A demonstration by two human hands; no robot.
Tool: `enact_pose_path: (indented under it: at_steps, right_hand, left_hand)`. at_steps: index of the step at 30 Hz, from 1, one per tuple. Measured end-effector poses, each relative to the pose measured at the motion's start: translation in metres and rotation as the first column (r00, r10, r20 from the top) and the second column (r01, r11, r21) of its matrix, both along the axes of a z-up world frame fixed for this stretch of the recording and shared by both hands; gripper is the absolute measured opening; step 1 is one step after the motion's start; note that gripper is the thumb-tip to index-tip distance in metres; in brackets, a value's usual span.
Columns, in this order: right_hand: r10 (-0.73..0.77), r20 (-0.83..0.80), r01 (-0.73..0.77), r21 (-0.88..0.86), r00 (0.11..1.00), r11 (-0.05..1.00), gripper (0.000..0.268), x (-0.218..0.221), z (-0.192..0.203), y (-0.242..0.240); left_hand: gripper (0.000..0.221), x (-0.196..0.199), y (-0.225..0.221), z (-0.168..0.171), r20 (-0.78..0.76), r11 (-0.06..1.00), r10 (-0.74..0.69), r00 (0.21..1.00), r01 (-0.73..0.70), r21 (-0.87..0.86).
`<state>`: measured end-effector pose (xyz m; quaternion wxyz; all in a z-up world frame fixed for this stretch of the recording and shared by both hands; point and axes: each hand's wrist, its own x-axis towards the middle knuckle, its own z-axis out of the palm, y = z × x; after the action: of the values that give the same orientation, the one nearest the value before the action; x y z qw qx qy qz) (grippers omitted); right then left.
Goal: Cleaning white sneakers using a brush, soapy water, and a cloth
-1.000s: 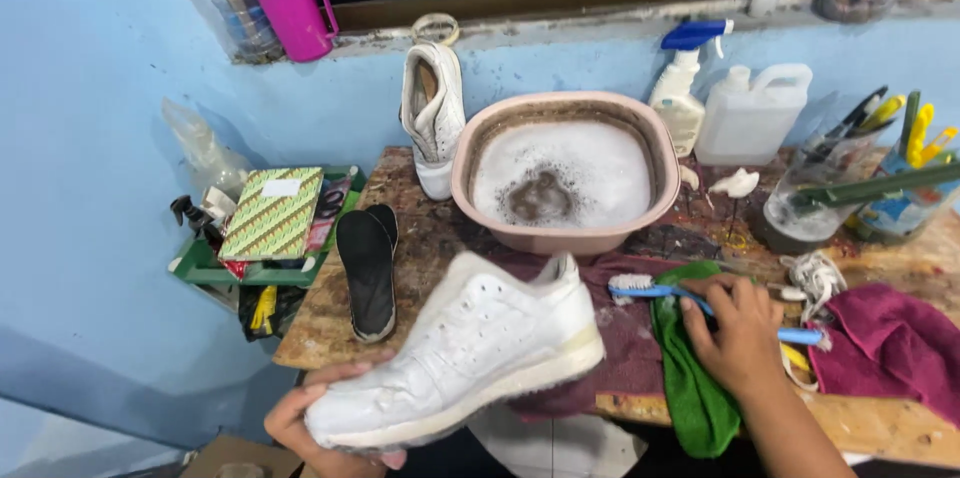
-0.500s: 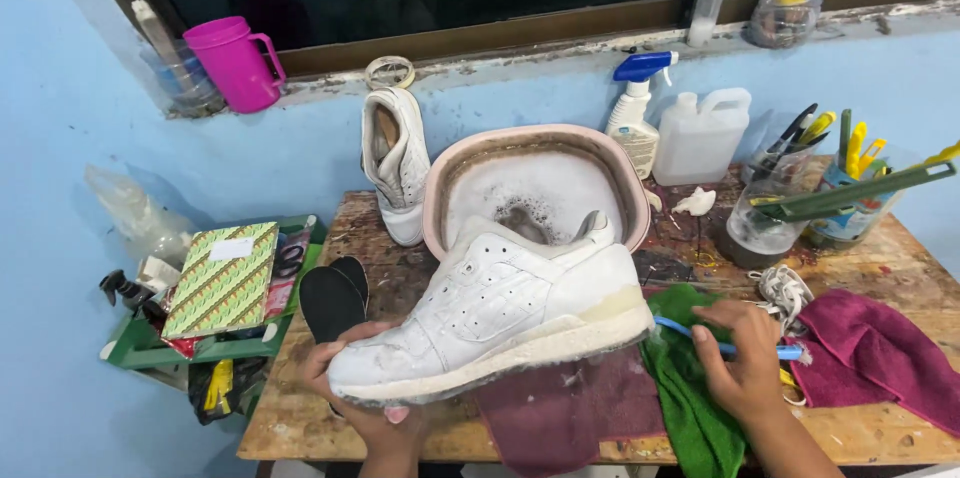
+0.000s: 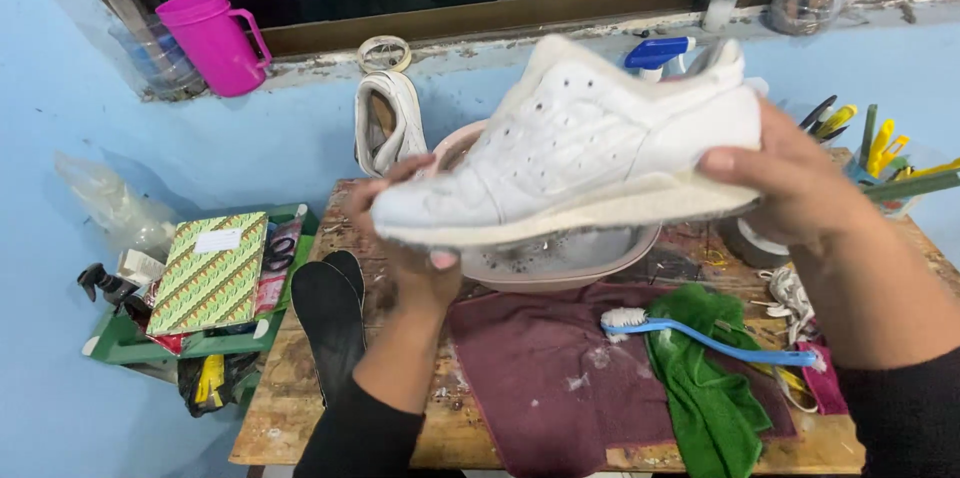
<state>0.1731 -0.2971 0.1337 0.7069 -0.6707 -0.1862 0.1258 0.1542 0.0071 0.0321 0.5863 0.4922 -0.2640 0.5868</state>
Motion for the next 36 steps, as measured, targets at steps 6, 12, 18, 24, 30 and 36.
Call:
enact_pose_path:
  at_steps: [6,12,18,24,30,36]
  right_hand:
    - [-0.253,0.584,0.346,-0.051,0.771,0.937,0.073,0.024,0.015,-0.032]
    - [-0.269,0.698,0.592,-0.271,0.663,0.759,0.069,0.017,0.009,-0.041]
    - [-0.282,0.639,0.593,-0.343,0.716,0.728,0.064,0.020,0.001,-0.058]
    - [-0.256,0.679,0.624,-0.374,0.688,0.686,0.073,0.026,0.015,-0.056]
    - [-0.209,0.577,0.555,-0.525,0.789,0.646,0.082,0.034,0.040,-0.034]
    - [0.040,0.522,0.420,-0.728,0.852,0.541,0.097,0.069,0.060,-0.001]
  left_hand:
    - [0.064,0.119,0.040,-0.042,-0.762,0.764,0.089,0.641,0.447,0.465]
    - [0.056,0.156,-0.010,-0.087,-0.336,0.075,0.937,0.090,0.891,0.449]
    - [0.055,0.151,-0.010,-0.050,-0.519,0.236,0.853,0.056,0.846,0.479]
    - [0.090,0.170,-0.008,-0.083,-0.238,-0.116,0.947,0.213,0.924,0.365]
    - [0.061,0.163,0.002,-0.033,-0.557,0.236,0.809,0.188,0.764,0.600]
    - [0.024,0.169,0.024,0.022,-0.734,0.547,0.504,0.456,0.488,0.680]
